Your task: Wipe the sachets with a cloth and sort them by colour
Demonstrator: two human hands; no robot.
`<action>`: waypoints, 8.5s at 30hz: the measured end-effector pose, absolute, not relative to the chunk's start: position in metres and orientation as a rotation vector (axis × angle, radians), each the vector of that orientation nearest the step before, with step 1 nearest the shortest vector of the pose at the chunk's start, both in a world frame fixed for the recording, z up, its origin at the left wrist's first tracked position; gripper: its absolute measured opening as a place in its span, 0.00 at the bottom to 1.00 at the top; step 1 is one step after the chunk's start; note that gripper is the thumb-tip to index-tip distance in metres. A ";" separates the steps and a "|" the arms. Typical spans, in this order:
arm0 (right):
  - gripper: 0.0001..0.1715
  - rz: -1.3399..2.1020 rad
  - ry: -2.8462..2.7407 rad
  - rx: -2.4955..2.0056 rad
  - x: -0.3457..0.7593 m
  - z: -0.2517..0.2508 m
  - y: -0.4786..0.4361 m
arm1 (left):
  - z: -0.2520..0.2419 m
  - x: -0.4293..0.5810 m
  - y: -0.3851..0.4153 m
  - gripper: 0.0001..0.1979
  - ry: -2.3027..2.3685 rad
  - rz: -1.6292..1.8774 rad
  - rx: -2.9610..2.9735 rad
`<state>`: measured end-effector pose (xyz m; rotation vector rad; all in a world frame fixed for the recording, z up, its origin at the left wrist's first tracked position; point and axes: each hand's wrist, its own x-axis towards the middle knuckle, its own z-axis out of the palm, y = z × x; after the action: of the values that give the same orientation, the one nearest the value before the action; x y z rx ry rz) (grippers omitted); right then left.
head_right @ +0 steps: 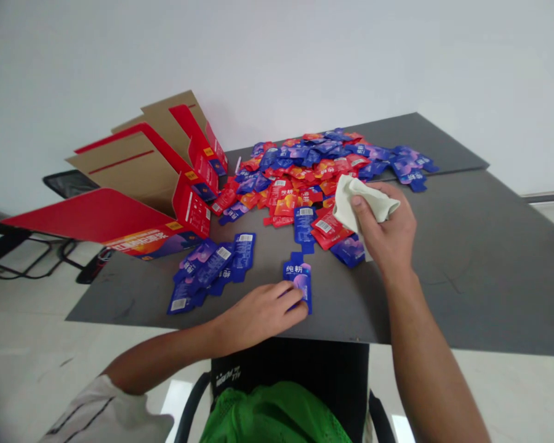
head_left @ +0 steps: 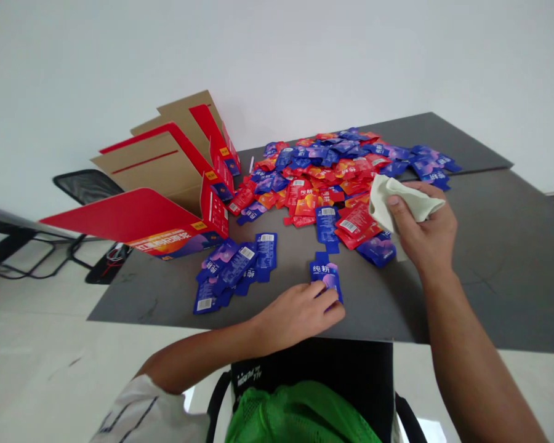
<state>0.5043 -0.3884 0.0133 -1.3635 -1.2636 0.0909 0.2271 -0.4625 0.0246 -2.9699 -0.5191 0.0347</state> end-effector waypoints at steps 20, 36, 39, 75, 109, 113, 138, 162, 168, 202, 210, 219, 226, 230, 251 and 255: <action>0.25 1.199 -2.082 -1.321 0.491 0.010 -0.450 | -0.008 0.212 -0.495 0.16 -0.638 -0.223 -2.875; 0.26 1.071 -1.951 -1.399 0.473 0.008 -0.437 | -0.024 0.181 -0.508 0.20 -0.728 -0.207 -2.826; 0.22 0.651 -1.914 -1.344 0.461 0.004 -0.432 | -0.027 0.179 -0.510 0.21 -0.715 -0.235 -2.790; 0.26 -0.055 -2.356 -0.971 0.412 0.004 -0.390 | -0.041 0.180 -0.516 0.21 -0.747 -0.304 -2.790; 0.26 -0.086 -2.402 -1.037 0.403 0.002 -0.368 | -0.041 0.185 -0.518 0.21 -0.794 -0.152 -2.801; 0.26 0.107 -2.506 -0.815 0.400 0.005 -0.425 | -0.036 0.186 -0.519 0.20 -0.836 -0.134 -2.870; 0.25 0.148 -2.594 -0.864 0.410 -0.029 -0.403 | -0.027 0.188 -0.519 0.20 -0.775 -0.057 -2.854; 0.24 -0.125 -2.485 -1.070 0.400 -0.010 -0.347 | -0.033 0.190 -0.520 0.20 -0.851 -0.083 -2.822; 0.25 0.142 -2.478 -0.837 0.403 0.001 -0.429 | -0.029 0.192 -0.522 0.19 -0.857 -0.049 -2.855; 0.26 -0.059 -2.345 -1.004 0.412 0.000 -0.375 | -0.026 0.192 -0.519 0.19 -0.820 -0.070 -2.850; 0.21 0.208 -2.540 -0.799 0.406 -0.026 -0.448 | -0.019 0.193 -0.522 0.18 -0.877 0.009 -2.900; 0.24 -0.111 -2.478 -1.134 0.412 -0.018 -0.345 | -0.028 0.190 -0.519 0.18 -0.840 -0.155 -2.815; 0.27 0.190 -2.468 -0.908 0.414 -0.004 -0.439 | -0.017 0.192 -0.519 0.18 -0.845 0.015 -2.921; 0.24 0.317 -2.540 -0.861 0.411 -0.024 -0.453 | -0.016 0.193 -0.521 0.17 -0.888 0.032 -2.929; 0.25 0.239 -2.546 -0.930 0.408 -0.032 -0.437 | -0.020 0.194 -0.521 0.20 -0.881 -0.003 -2.900; 0.24 0.090 -2.512 -1.066 0.402 -0.036 -0.377 | -0.027 0.194 -0.522 0.19 -0.878 -0.053 -2.856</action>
<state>0.4020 -0.3772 -0.0362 -1.0658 -2.5118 0.0899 0.1938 -0.5222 -0.0270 -2.8558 -0.8777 -0.0532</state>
